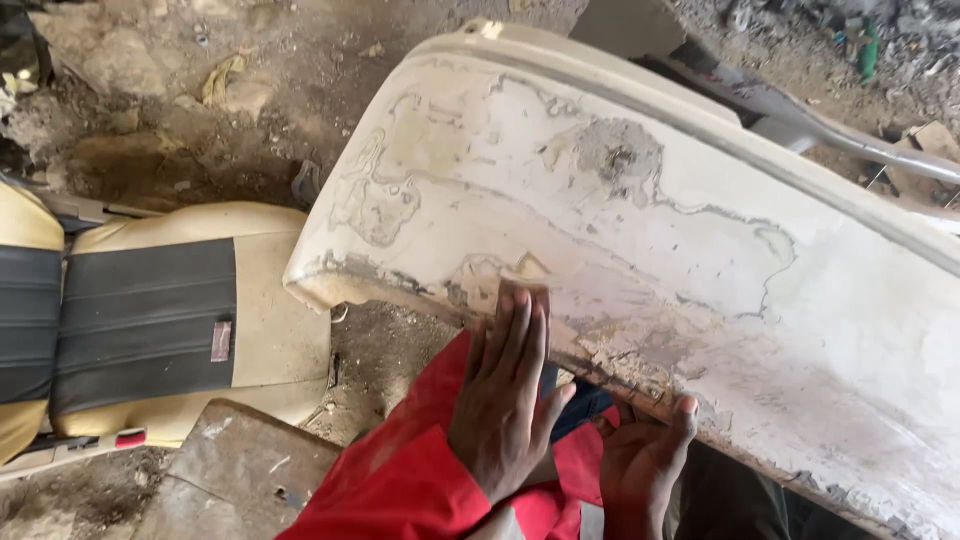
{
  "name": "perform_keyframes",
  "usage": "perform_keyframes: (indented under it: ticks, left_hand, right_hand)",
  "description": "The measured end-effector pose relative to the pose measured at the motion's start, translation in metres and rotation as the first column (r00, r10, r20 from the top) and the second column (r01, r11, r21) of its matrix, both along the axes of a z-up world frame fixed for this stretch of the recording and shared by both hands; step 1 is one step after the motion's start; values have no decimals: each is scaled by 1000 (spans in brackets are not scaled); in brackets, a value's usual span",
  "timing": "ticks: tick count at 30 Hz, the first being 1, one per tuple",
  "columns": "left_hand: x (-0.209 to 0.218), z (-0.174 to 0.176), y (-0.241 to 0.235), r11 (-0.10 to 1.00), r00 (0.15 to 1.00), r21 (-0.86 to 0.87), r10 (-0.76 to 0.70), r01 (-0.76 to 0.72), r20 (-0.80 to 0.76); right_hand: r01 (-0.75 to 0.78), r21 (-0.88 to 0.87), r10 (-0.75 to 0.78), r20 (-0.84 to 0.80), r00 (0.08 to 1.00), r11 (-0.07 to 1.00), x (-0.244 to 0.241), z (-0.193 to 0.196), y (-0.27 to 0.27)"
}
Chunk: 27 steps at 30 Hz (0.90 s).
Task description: Sand the surface of a car bumper using sandpaper to prepare it for repair or painting.
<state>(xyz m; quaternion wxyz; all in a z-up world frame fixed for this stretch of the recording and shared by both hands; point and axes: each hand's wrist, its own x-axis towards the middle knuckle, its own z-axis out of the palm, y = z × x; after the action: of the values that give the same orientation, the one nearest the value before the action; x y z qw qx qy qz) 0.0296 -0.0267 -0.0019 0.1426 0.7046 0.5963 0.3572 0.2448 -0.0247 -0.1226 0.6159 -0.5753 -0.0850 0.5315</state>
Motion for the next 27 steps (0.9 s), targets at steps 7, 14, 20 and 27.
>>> perform_keyframes:
  ticks: [7, 14, 20, 27]
  left_hand:
    - [-11, 11, 44, 991, 991, 72, 120, -116, -53]
    - [1, 13, 21, 999, 998, -8, 48, -48, 33]
    - [-8, 14, 24, 995, 996, 52, 86, -86, 12]
    - [-9, 14, 22, 999, 998, 28, 38, -39, 47]
  right_hand:
    - [-17, -33, 16, -31, 999, 999, -7, 17, 4]
    - [-51, 11, 51, -34, 998, 999, 3, 2, 6]
    - [-77, -34, 77, -13, 997, 996, -17, 38, 8]
    - [-58, -10, 58, -21, 998, 998, -9, 14, 8]
